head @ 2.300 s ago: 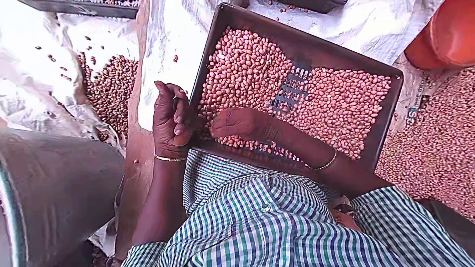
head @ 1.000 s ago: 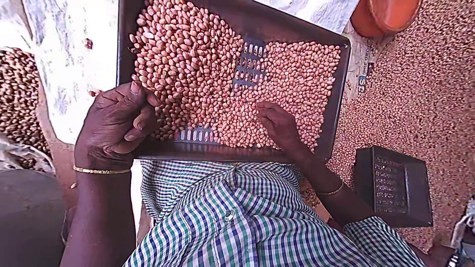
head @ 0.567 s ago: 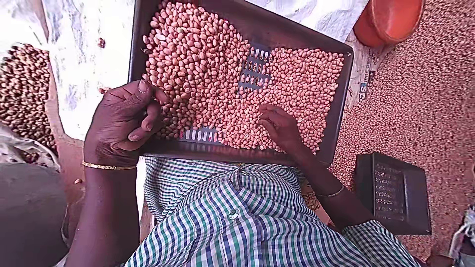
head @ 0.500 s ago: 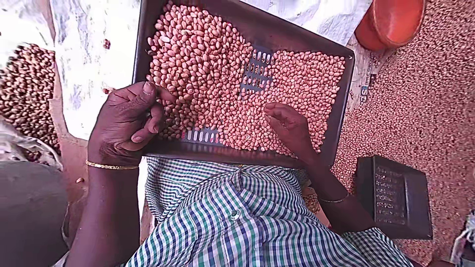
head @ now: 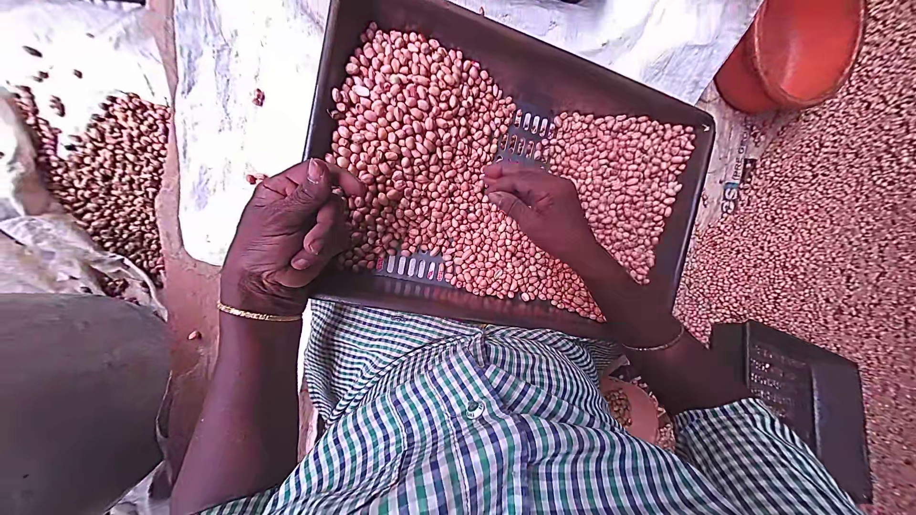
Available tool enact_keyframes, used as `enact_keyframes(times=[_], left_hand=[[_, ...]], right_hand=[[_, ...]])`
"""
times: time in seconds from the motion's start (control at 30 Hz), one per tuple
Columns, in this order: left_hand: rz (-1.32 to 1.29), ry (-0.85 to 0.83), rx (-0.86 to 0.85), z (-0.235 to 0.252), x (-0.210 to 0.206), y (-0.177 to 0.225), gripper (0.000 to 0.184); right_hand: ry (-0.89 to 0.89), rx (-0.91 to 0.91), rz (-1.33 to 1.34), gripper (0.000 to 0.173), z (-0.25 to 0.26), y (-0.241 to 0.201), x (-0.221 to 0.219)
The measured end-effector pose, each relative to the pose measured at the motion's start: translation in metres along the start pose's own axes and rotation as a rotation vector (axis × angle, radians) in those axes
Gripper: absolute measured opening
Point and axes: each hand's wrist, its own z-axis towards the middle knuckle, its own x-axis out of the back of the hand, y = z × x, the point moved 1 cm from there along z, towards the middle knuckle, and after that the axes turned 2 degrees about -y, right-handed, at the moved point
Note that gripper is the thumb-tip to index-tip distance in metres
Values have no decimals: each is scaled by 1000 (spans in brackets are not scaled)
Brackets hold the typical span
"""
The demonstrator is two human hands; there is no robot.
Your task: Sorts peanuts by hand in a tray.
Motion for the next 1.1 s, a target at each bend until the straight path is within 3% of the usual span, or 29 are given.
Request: enact_keyframes(times=[0.1, 0.17, 0.27, 0.33, 0.43, 0.5, 0.57, 0.7, 0.8, 0.9, 1.03, 1.1], left_hand=[[5, -3, 13, 1, 0, 0, 36], [-1, 1, 9, 1, 0, 1, 35], [1, -1, -7, 0, -1, 0, 35], [34, 3, -12, 0, -1, -1, 36], [47, -12, -6, -1, 0, 0, 36], [61, -25, 0, 1, 1, 1, 35], [68, -21, -4, 1, 0, 1, 34], [71, 5, -3, 1, -1, 1, 35], [68, 20, -19, -1, -3, 0, 36], [34, 8, -34, -1, -2, -2, 36], [38, -2, -17, 2, -1, 0, 38], [24, -17, -23, 2, -1, -1, 39]], right_hand=[[-51, 80, -137, 20, -11, 3, -31], [-93, 147, -196, 34, -11, 12, -36], [-345, 334, -257, 47, -11, 45, -43], [-480, 430, -288, 46, -26, 58, -36], [-628, 361, -261, 41, -59, 58, 4], [-518, 339, -234, 36, -67, 60, 28], [-292, 292, -230, 27, -61, 56, 36], [6, 86, -236, 19, -20, 27, -6], [-36, 112, -430, 14, 3, 27, -37], [-158, 62, -613, 14, 3, 17, -42], [-172, 19, -700, 12, 12, 15, -52], [-189, -28, -581, 10, 9, 9, -43]])
